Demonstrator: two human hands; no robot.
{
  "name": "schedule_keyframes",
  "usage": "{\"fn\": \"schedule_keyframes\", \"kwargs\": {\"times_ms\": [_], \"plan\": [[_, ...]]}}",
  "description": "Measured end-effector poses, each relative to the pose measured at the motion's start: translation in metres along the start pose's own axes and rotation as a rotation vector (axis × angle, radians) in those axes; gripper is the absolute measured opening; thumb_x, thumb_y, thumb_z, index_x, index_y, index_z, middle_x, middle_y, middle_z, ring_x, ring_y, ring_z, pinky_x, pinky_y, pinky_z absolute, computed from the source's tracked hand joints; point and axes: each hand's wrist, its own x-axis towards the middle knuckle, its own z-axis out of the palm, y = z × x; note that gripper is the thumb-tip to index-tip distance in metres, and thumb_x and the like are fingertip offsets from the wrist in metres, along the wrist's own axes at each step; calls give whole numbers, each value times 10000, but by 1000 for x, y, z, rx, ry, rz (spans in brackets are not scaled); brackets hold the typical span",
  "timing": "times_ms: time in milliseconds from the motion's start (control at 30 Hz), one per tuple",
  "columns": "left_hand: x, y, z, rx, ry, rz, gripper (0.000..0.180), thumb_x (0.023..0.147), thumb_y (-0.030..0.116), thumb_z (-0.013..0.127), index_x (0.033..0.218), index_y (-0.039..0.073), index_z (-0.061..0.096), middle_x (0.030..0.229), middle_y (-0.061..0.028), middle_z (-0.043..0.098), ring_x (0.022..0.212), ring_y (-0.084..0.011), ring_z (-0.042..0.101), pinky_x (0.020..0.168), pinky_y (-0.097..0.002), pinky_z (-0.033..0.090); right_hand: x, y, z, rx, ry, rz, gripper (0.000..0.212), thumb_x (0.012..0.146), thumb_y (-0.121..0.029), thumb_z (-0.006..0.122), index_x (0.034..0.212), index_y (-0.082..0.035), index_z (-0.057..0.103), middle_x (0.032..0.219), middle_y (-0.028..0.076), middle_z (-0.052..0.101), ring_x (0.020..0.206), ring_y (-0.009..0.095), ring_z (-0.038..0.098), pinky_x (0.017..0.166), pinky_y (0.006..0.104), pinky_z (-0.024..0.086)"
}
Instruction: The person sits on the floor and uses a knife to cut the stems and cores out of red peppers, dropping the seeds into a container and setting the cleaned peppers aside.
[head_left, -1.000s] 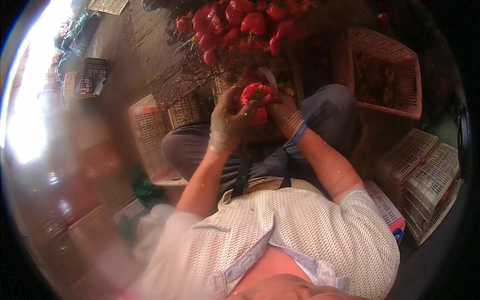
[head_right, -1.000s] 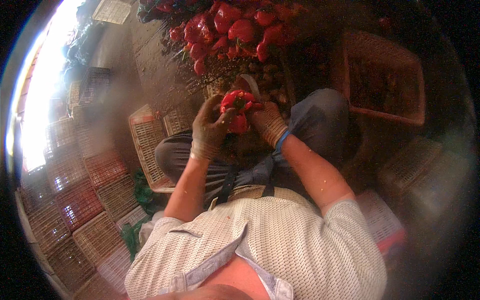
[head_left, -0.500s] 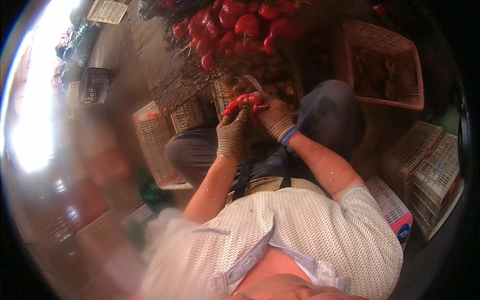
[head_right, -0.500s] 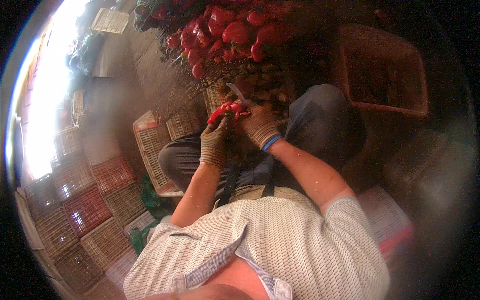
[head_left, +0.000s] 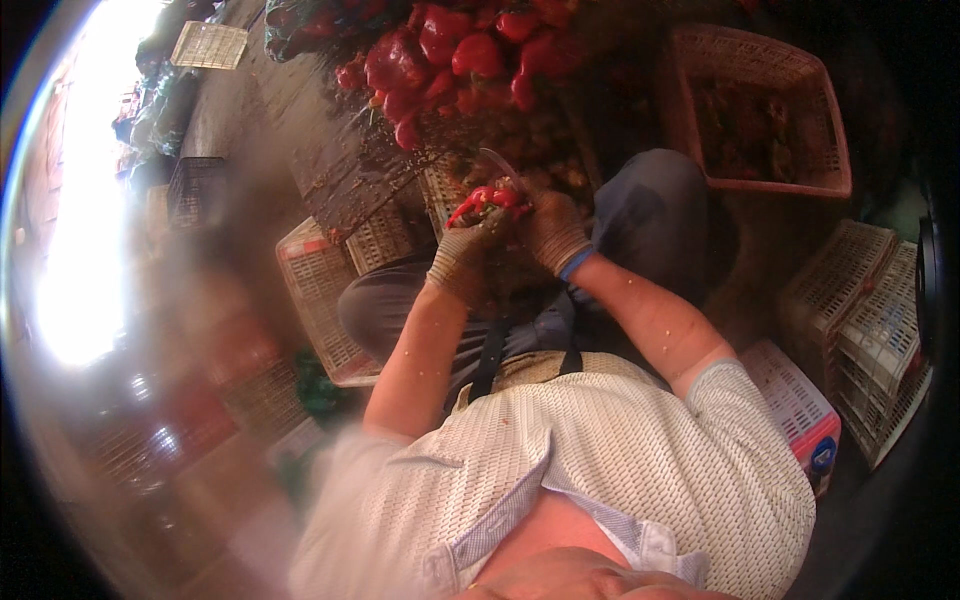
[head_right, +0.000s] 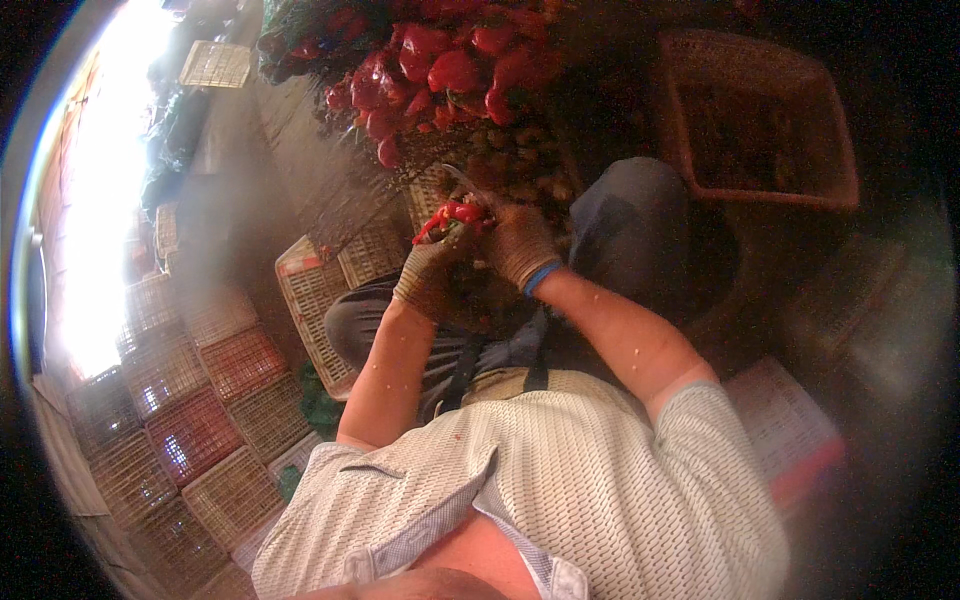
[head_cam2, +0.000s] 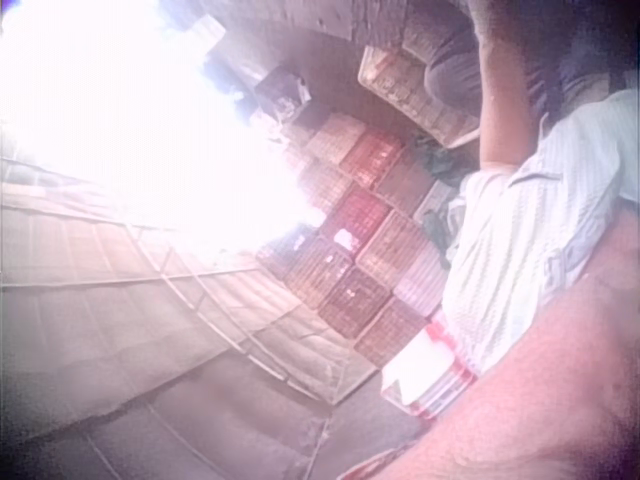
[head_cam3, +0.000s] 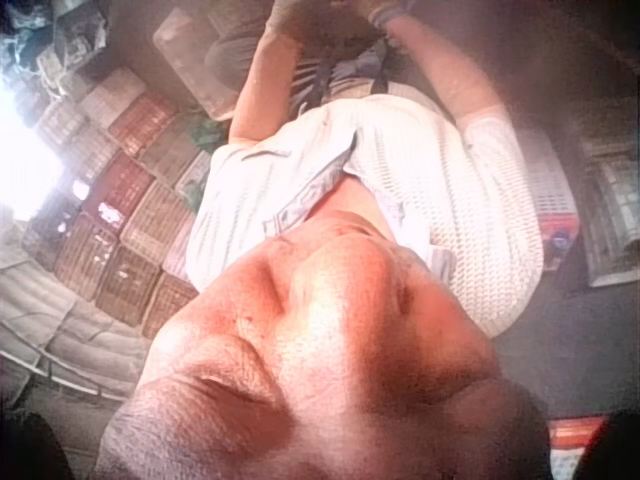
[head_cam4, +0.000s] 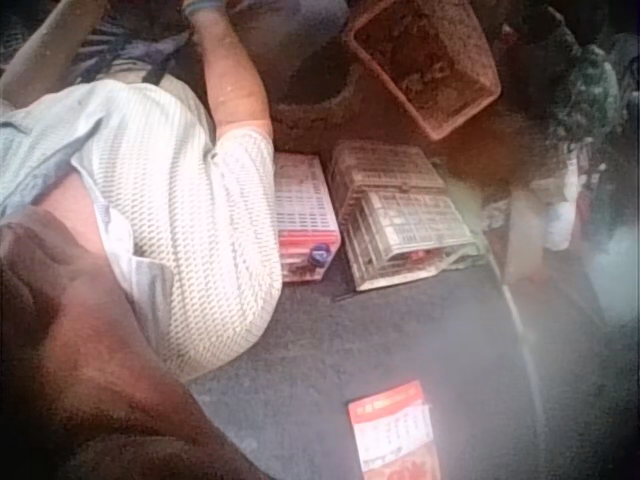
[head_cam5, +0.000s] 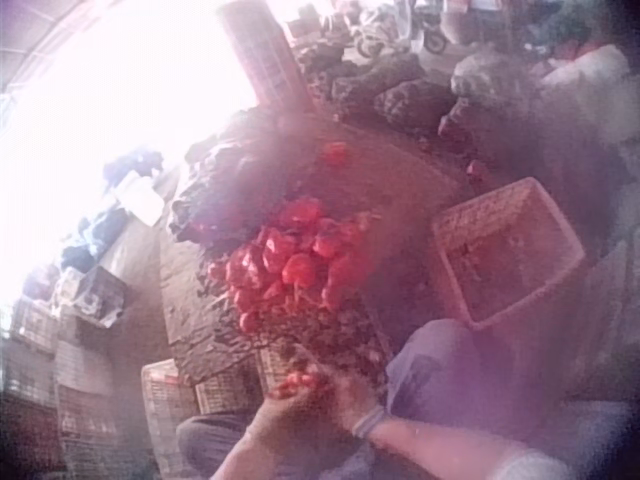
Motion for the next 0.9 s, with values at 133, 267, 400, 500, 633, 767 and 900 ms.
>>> {"fn": "schedule_keyframes", "kwargs": {"times_ms": [133, 267, 400, 500, 633, 767, 900], "plan": [[17, -29, -43, 139, -123, 262, 409, 925, 189, 758, 1292, 66, 625, 1072, -37, 710, 932, -181, 682, 763, -349, 576, 2, 11, 2, -127, -31, 29, 402, 834, -176, 744, 1227, -115, 684, 1000, 182, 740, 902, 352, 726, 815, 435, 584], [-31, 15, -8, -21, -121, 234, 392, 929, 191, 752, 1277, 64, 625, 957, 41, 690, 812, -87, 631, 687, -203, 499, 17, 41, 13, -175, -71, 303, 387, 831, -170, 723, 1201, -63, 687, 1014, 207, 734, 905, 345, 719, 822, 431, 575], [12, 50, -40, 86, -113, 438, 615, 908, 180, 779, 1442, 81, 489, 1167, -34, 660, 957, -147, 636, 761, -260, 533, 16, 33, 11, 79, 6, 239, 344, 865, -158, 682, 1179, -19, 681, 1029, 241, 720, 964, 335, 711, 826, 430, 569], [21, 60, -27, 450, -17, 626, 826, 898, 142, 787, 1573, 137, 313, 1404, -103, 556, 1175, -220, 592, 895, -343, 553, 25, 35, 2, 88, -4, 350, 306, 916, -205, 638, 1148, -10, 682, 1036, 240, 717, 993, 338, 707, 821, 418, 566], [34, 24, -35, 567, 31, 484, 807, 884, 100, 790, 1553, 126, 341, 1452, -126, 532, 1274, -257, 549, 1042, -379, 517, 48, 112, 22, 100, 21, 175, 318, 938, -246, 631, 1140, -5, 678, 1042, 222, 724, 1001, 339, 706, 788, 436, 554], [55, -14, -38, 812, 78, 519, 487, 919, 181, 757, 1355, 100, 556, 1278, -85, 647, 1130, -230, 634, 913, -363, 565, 42, 78, 12, -40, -38, 167, 324, 910, -237, 682, 1103, 22, 667, 1012, 214, 723, 961, 328, 701, 805, 447, 534], [90, -16, -64, 1339, -10, 678, 333, 929, 250, 740, 1219, 113, 653, 1161, -28, 703, 1031, -216, 683, 826, -353, 578, 21, 77, 20, 194, 40, 164, 286, 909, -187, 693, 1086, 35, 659, 990, 170, 721, 908, 271, 686, 829, 398, 533]]}}
